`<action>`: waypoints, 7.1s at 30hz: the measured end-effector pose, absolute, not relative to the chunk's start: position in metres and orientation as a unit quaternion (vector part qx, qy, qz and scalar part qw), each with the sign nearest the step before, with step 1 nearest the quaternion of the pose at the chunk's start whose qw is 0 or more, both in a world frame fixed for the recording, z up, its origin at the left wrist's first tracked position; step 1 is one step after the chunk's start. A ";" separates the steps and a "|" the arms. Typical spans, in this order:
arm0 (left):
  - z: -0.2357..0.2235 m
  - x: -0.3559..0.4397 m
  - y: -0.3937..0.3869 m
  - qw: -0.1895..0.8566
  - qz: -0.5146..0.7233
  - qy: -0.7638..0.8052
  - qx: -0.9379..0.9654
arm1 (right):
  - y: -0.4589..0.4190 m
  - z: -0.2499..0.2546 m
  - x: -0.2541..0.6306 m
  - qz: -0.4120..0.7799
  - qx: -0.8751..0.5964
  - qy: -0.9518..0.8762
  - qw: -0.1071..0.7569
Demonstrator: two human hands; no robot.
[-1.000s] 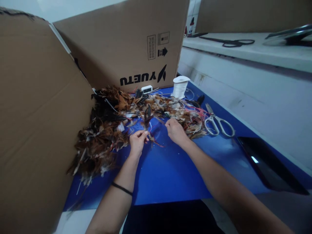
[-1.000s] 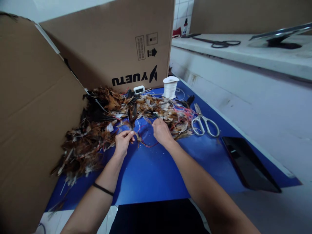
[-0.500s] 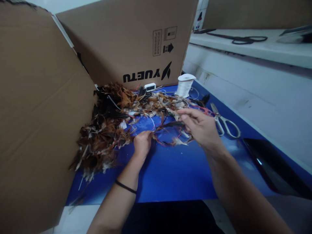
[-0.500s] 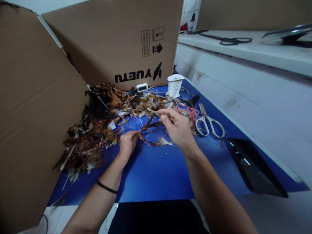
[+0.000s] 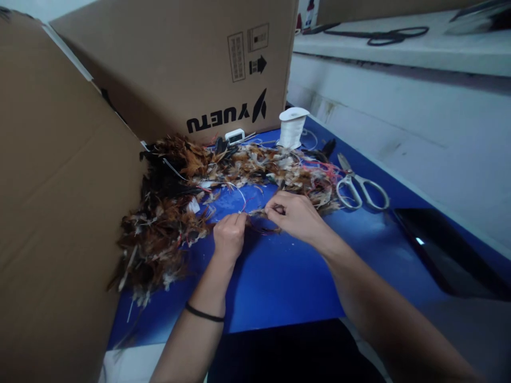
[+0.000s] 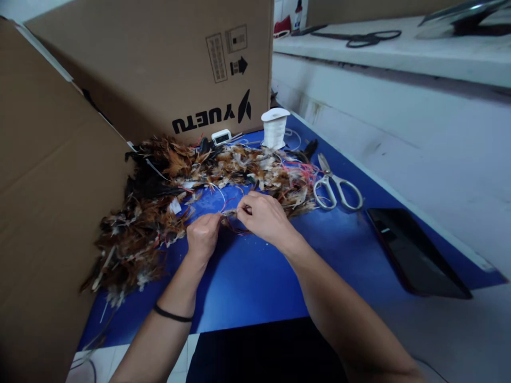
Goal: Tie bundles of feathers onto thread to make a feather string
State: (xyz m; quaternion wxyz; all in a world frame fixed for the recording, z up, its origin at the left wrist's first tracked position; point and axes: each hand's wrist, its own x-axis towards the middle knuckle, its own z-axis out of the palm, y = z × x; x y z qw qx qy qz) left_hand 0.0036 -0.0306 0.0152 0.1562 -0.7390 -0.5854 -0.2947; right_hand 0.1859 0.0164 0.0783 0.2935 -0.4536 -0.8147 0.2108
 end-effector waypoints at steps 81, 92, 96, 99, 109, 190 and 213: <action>0.019 -0.004 -0.015 -0.333 -0.683 -0.562 -0.327 | 0.016 0.032 0.150 0.186 -0.440 -0.866 0.147; 0.016 -0.006 -0.014 -0.365 -0.690 -0.540 -0.315 | 0.038 0.031 0.173 0.438 -0.449 -0.709 0.322; 0.020 -0.003 -0.016 -0.389 -0.689 -0.534 -0.298 | 0.040 0.040 0.178 0.549 -0.424 -0.602 0.395; 0.024 -0.001 -0.018 -0.408 -0.684 -0.530 -0.290 | 0.039 0.048 0.180 0.584 -0.418 -0.557 0.418; 0.027 -0.001 -0.022 -0.474 -0.657 -0.503 -0.300 | 0.038 0.046 0.180 0.547 -0.436 -0.573 0.427; 0.026 0.004 -0.035 0.034 -0.377 -0.577 -0.724 | 0.026 0.065 0.184 0.337 -0.272 -0.873 0.226; 0.027 0.002 -0.032 -0.146 -0.560 -0.579 -0.574 | 0.031 0.044 0.165 0.452 -0.311 -0.782 0.298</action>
